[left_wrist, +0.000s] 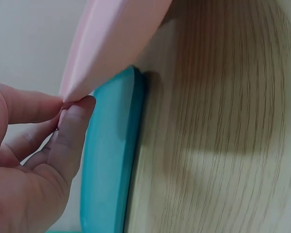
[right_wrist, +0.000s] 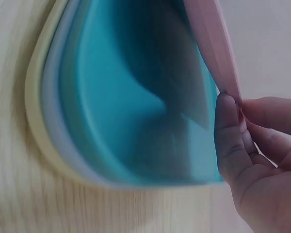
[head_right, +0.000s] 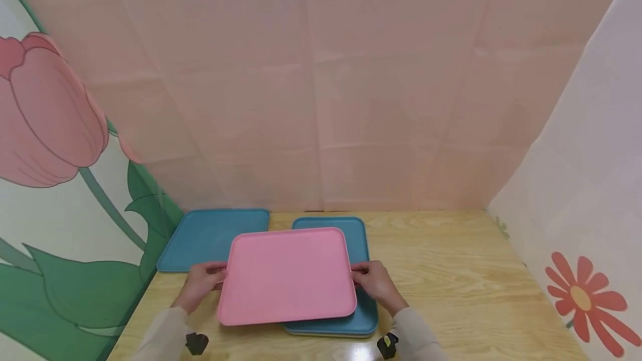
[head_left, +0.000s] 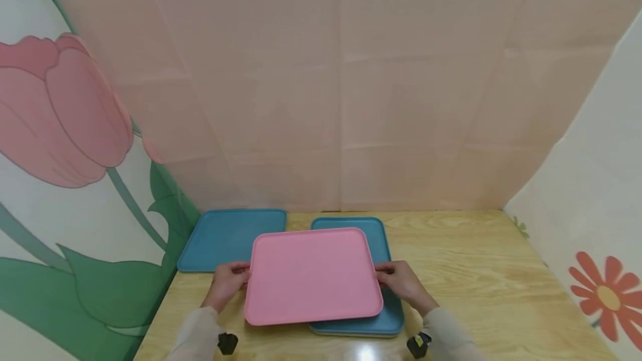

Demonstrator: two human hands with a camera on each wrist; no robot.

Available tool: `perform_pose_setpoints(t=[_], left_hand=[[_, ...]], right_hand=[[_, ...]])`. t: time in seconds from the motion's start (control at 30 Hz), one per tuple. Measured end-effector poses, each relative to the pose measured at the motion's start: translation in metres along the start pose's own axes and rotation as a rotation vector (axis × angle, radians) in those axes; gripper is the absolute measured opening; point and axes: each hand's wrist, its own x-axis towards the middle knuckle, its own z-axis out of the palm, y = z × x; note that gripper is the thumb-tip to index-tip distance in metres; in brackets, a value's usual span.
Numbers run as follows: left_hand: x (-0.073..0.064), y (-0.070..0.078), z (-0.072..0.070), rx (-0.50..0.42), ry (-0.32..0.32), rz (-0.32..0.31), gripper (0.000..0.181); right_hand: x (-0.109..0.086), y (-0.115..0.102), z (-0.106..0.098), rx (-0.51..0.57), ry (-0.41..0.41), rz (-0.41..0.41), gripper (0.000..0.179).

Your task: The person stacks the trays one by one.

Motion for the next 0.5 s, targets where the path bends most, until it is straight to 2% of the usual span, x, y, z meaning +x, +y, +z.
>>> perform_pose_setpoints(t=[0.37,0.5], left_hand=[[0.000,0.006,0.026,-0.048,-0.083,0.011,0.027],[0.000,0.010,0.035,-0.060,-0.099,0.010,0.027]], right_hand=[[-0.006,0.005,-0.027,-0.033,0.065,0.071,0.022],[-0.007,0.007,-0.037,-0.057,0.067,0.059,0.023]])
